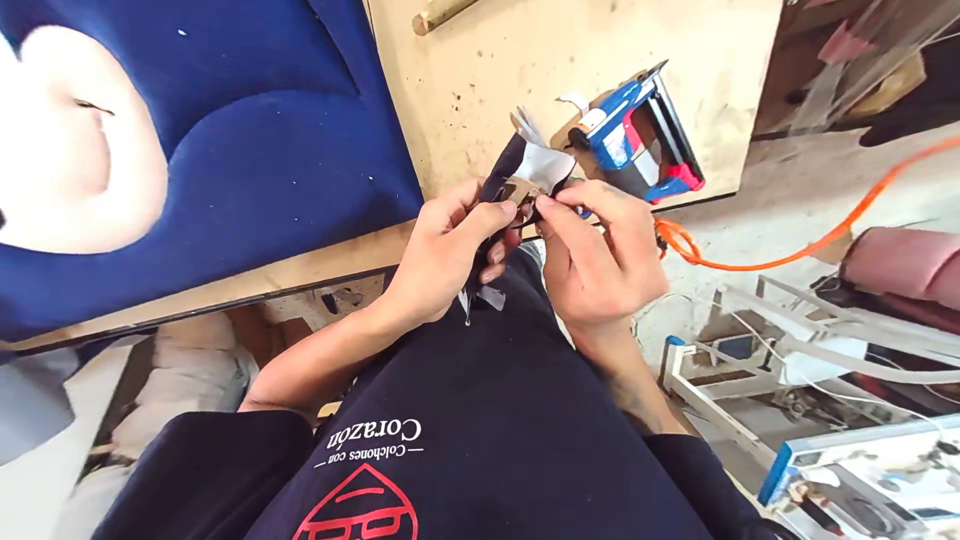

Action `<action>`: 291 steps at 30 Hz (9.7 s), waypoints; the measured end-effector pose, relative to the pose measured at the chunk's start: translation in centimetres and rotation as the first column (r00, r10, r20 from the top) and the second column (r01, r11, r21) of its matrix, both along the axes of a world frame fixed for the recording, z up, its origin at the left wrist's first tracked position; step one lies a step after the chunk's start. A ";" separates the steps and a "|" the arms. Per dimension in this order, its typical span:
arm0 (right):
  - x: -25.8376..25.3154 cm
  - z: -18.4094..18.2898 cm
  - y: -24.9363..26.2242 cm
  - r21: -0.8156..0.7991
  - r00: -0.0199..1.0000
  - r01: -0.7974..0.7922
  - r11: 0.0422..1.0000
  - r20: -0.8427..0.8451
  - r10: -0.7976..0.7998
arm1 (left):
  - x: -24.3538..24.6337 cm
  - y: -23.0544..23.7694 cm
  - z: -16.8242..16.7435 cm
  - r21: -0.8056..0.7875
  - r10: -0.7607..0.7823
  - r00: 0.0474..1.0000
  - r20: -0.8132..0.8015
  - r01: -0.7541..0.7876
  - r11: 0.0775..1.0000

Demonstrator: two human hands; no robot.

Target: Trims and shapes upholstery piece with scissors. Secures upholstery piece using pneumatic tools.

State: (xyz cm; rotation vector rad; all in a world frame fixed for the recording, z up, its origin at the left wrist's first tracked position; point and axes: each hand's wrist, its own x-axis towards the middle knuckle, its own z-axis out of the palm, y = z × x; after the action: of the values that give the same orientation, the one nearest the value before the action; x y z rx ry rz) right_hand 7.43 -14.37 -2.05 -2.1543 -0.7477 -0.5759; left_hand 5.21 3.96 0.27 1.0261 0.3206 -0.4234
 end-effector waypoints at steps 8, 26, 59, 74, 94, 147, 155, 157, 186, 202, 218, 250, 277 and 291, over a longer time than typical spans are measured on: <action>0.3 1.1 -1.0 0.267 0.968 0.019 0.963 -0.247 0.050 | -0.1 -0.5 0.3 0.025 0.021 0.999 0.025 -0.022 0.999; 1.5 -11.8 -7.0 -0.571 0.565 0.199 0.796 -0.597 -0.569 | 1.1 0.7 1.0 -0.184 -0.094 0.992 -0.086 0.077 0.980; 0.0 1.2 -12.2 -0.551 0.951 0.157 0.820 -0.138 -0.275 | 2.9 2.5 1.3 0.064 -0.032 0.999 -0.018 0.033 0.997; 0.4 -1.0 -10.1 -0.484 0.969 0.208 0.850 -0.017 -0.247 | 2.0 1.9 2.2 -0.102 0.043 0.992 -0.120 -0.055 0.993; -0.8 -1.4 -8.9 -0.293 0.946 0.005 0.956 -0.308 -0.099 | 2.1 0.9 2.4 0.124 0.117 0.966 0.232 -0.148 0.981; 1.3 1.2 -10.6 -0.142 0.762 -0.303 0.942 -0.630 0.150 | 1.3 0.8 2.2 0.313 -0.079 0.945 0.318 -0.026 0.949; 1.8 1.2 -11.8 -0.042 0.689 -0.363 0.931 -0.684 0.238 | 1.5 1.7 2.7 0.294 -0.140 0.947 0.290 0.051 0.954; 2.1 1.3 -11.4 -0.022 0.683 -0.401 0.916 -0.673 0.282 | 1.7 1.9 2.7 0.277 -0.185 0.942 0.280 0.105 0.955; 2.4 0.8 -10.4 0.105 0.578 -0.435 0.894 -0.729 0.366 | 1.8 1.5 2.2 0.249 -0.293 0.923 0.248 0.231 0.941; 3.3 -9.2 -7.0 -0.566 0.737 0.020 0.824 -0.549 -0.395 | 1.8 2.0 0.8 0.038 -0.110 0.993 -0.047 0.112 0.993; 1.7 2.5 -2.0 0.450 0.643 -0.015 0.893 -0.679 0.353 | 0.9 1.6 1.8 0.133 -0.153 0.977 0.151 0.134 0.982; -0.1 0.4 -0.7 -0.131 0.996 -0.063 0.989 -0.074 0.053 | -0.6 -1.1 -1.5 0.081 -0.040 0.994 0.103 0.031 0.996; -1.9 0.1 -2.5 -0.250 0.899 -0.406 0.879 0.064 0.434 | -2.4 2.4 0.5 0.253 -0.319 0.948 -0.008 0.310 0.916; 6.0 -8.3 -11.3 -0.574 0.684 0.151 0.805 -0.527 -0.504 | -3.1 0.5 0.2 0.208 -0.182 0.942 0.283 0.125 0.970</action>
State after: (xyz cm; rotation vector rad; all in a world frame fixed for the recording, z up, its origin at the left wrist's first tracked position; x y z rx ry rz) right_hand 13.47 -25.70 -10.37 -2.7476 -0.0660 0.2810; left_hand 2.06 4.47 0.46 1.2873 0.0049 -0.3759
